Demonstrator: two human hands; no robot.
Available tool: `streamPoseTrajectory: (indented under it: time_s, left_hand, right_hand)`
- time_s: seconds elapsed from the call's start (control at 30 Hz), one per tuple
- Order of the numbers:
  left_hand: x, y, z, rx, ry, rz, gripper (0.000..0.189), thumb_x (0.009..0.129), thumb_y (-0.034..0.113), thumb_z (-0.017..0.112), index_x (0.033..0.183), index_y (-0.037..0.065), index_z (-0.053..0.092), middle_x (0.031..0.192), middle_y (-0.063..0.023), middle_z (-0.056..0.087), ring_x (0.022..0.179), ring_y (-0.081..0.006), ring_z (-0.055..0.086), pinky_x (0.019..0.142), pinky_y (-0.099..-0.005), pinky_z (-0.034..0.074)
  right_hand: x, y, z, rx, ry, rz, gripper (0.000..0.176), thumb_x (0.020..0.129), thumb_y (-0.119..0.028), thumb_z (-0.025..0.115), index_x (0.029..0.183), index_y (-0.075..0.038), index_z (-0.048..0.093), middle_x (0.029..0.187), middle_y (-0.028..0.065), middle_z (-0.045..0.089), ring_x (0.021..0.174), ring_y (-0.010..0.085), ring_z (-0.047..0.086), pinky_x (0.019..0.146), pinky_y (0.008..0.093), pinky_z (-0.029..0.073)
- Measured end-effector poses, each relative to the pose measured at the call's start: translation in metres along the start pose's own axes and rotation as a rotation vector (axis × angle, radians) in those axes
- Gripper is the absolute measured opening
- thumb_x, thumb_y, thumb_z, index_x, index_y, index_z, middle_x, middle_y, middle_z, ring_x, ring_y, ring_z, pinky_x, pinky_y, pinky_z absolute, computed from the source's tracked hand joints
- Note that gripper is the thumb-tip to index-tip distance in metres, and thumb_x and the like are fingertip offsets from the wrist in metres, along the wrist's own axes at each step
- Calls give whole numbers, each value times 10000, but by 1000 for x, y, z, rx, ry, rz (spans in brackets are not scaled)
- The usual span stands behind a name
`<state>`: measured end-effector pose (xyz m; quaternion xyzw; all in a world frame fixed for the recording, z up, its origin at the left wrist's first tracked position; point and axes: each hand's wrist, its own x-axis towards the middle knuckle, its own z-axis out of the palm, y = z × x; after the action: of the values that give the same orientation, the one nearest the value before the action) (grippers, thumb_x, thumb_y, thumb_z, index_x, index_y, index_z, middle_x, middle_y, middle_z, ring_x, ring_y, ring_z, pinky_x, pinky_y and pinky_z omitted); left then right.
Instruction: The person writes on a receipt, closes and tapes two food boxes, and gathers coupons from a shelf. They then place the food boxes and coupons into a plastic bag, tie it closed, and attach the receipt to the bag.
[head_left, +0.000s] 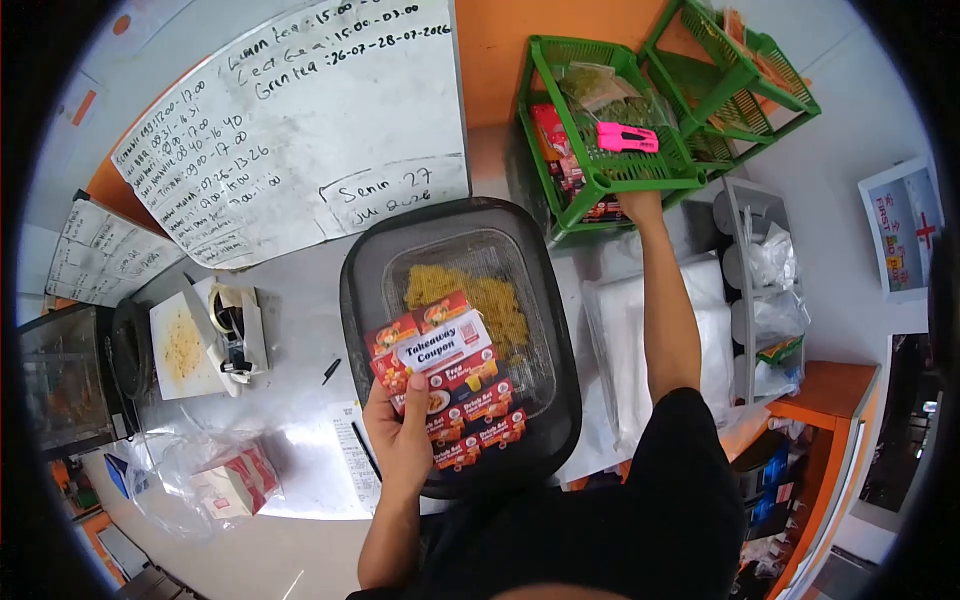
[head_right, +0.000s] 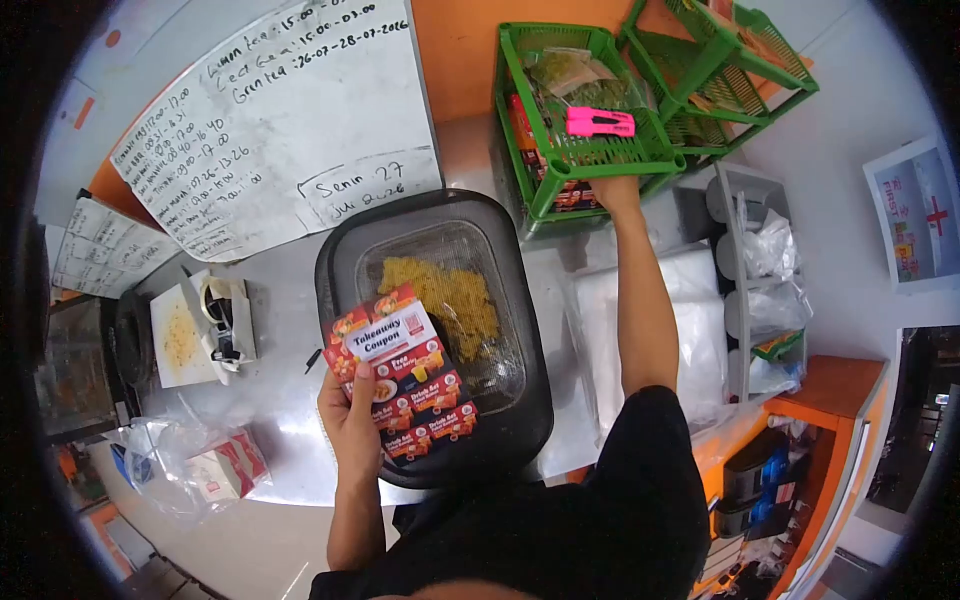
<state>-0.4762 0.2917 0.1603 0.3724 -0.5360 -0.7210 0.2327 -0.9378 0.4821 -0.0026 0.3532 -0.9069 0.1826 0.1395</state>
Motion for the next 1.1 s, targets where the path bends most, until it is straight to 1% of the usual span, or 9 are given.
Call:
streamPoseTrajectory:
  time_s: [0.03, 0.13, 0.17, 0.2, 0.27, 0.3, 0.37, 0.5, 1.1]
  left_hand:
    - [0, 0, -2, -15, 7, -10, 232, 1051, 191, 633, 1185, 2, 654, 1002, -31, 731, 818, -39, 653, 733, -204, 527]
    - [-1, -2, -5, -43, 22, -18, 239, 1050, 179, 632, 1210, 2, 639, 1031, -36, 731, 840, -45, 660, 749, -210, 535]
    - [-2, -1, -5, -15, 30, -12, 238, 1050, 176, 632, 1210, 1, 640, 1035, -38, 731, 847, -46, 661, 753, -212, 538]
    - [-1, -1, -6, 12, 39, -3, 236, 1050, 174, 631, 1210, 1, 640, 1038, -39, 731, 853, -47, 662, 758, -213, 540]
    - [-3, -1, -10, 35, 33, -1, 237, 1049, 172, 632, 1212, 0, 639, 1029, -37, 732, 842, -48, 663, 748, -213, 539]
    - [-4, 1, -10, 45, 30, -7, 238, 1047, 171, 634, 1212, -1, 639, 1024, -36, 732, 835, -49, 664, 743, -212, 538]
    - [-5, 1, -12, 49, 25, 0, 237, 1043, 168, 642, 1209, -2, 639, 1012, -35, 733, 816, -51, 665, 728, -211, 536]
    - [-7, -1, -13, 31, 42, -12, 247, 1043, 155, 639, 1228, -8, 635, 1029, -46, 735, 854, -60, 668, 757, -217, 539]
    - [-37, -14, -32, -85, 32, -45, 216, 1038, 141, 643, 1201, 1, 656, 1048, -51, 737, 902, -78, 671, 819, -245, 534]
  right_hand:
    - [5, 5, 12, -252, -85, 86, 434, 858, -338, 729, 1236, -130, 676, 1219, 162, 693, 1126, 416, 632, 978, 521, 490]
    - [23, -43, 6, -419, -36, 102, 508, 925, -428, 624, 1342, -139, 631, 1321, 190, 640, 1226, 409, 590, 1041, 534, 452]
    - [26, -52, 14, -462, 99, -68, 602, 942, -465, 578, 1456, -153, 550, 1405, 209, 584, 1262, 431, 561, 1087, 558, 408]
    - [39, -56, 19, -458, 116, -73, 602, 942, -465, 578, 1456, -153, 550, 1405, 209, 584, 1262, 431, 561, 1087, 558, 408]
    - [56, -73, 34, 226, -60, 48, 635, 953, -414, 574, 1528, -165, 474, 1436, 220, 560, 1254, 464, 555, 1081, 560, 415]
    - [59, -72, 42, 233, -50, 50, 635, 953, -414, 574, 1528, -165, 474, 1436, 220, 560, 1254, 464, 555, 1081, 560, 415]
    - [68, -75, 56, 0, 56, -284, 637, 948, -363, 571, 1535, -143, 458, 1408, 243, 573, 1228, 483, 561, 1078, 563, 418]
    - [87, -63, 52, -289, -229, -205, 537, 922, -247, 593, 1438, -106, 552, 1373, 258, 592, 1197, 499, 572, 1042, 569, 430]
    - [67, -87, 62, -94, -43, -68, 463, 890, -192, 633, 1342, -94, 613, 1331, 270, 607, 1155, 495, 591, 1007, 581, 426]
